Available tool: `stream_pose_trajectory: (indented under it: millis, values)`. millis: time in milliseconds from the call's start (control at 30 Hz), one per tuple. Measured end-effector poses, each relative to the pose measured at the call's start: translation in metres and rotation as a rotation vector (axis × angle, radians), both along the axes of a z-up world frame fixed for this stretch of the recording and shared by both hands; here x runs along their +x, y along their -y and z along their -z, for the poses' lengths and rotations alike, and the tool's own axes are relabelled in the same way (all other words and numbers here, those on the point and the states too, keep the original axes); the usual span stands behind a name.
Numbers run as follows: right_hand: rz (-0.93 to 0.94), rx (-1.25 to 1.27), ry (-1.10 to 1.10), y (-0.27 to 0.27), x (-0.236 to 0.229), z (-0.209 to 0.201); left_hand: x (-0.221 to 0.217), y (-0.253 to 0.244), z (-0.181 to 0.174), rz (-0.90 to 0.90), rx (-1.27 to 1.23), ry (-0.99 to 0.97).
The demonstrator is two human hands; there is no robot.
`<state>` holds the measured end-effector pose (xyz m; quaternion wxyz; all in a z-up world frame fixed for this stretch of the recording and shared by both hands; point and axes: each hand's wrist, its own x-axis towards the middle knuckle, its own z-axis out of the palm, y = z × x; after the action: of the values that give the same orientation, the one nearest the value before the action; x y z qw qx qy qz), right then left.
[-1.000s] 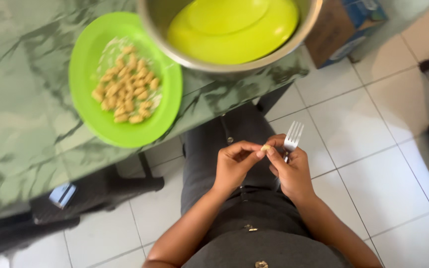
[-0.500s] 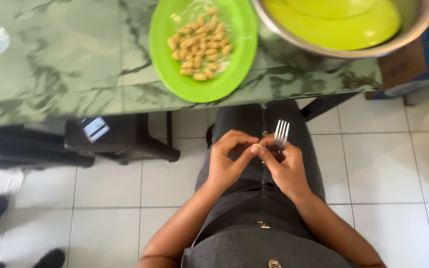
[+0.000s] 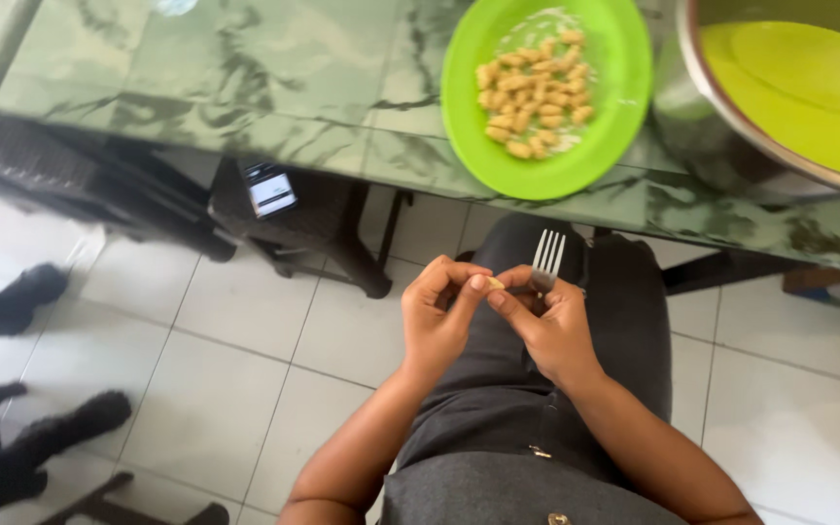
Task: The person takes small pieces of dough from a bowl and shapes them into patterned cylinders using a fork before placing them on a plate.
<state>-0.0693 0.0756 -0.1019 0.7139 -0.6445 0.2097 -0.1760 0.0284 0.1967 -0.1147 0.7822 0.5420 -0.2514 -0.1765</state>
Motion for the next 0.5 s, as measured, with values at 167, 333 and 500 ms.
stream_pose_trajectory:
  millis: [167, 333, 500]
  values:
    - [-0.072, 0.139, -0.021, -0.009, 0.019, -0.003, 0.013, -0.021, 0.004, 0.09, 0.022, -0.097]
    - [-0.149, 0.086, -0.088, -0.02, 0.036, 0.001, 0.022, -0.04, 0.009, -0.018, 0.021, -0.067]
    - [-0.222, 0.156, -0.117, -0.027, 0.049, 0.015, 0.029, -0.054, 0.013, -0.158, 0.101, -0.088]
